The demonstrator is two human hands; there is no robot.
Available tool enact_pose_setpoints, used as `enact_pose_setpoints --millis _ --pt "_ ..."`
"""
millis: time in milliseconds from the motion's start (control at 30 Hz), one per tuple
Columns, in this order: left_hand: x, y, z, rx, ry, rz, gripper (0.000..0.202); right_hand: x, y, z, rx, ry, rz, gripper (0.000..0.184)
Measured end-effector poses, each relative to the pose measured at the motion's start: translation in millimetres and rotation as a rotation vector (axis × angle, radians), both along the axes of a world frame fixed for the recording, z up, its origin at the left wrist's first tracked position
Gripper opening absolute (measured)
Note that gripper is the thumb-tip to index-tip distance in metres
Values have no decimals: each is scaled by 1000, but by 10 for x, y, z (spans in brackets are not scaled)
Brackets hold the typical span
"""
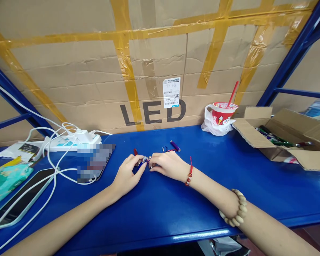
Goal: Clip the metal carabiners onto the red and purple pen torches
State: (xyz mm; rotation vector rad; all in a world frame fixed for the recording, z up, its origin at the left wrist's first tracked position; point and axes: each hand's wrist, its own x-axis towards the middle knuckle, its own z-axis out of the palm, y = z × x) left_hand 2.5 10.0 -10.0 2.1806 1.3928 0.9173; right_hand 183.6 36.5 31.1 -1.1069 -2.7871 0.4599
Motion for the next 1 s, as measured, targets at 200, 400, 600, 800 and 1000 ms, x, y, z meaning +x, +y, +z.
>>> enact_pose_setpoints --millis 200,400,600,800,1000 --pt "-24 19 23 -127 -31 13 19 2 -13 4 193 281 -173 25" --pt "-21 6 24 -90 -4 -57 20 -54 -59 -18 111 463 -135 26" --pt "-23 -3 21 -85 -20 -73 20 -72 -62 -34 60 543 -177 23" --pt "-21 0 17 -53 -26 -109 18 -70 -56 -38 51 579 -165 22" --pt "-28 -1 18 -83 -32 -124 18 -70 -54 -58 83 570 -122 21"
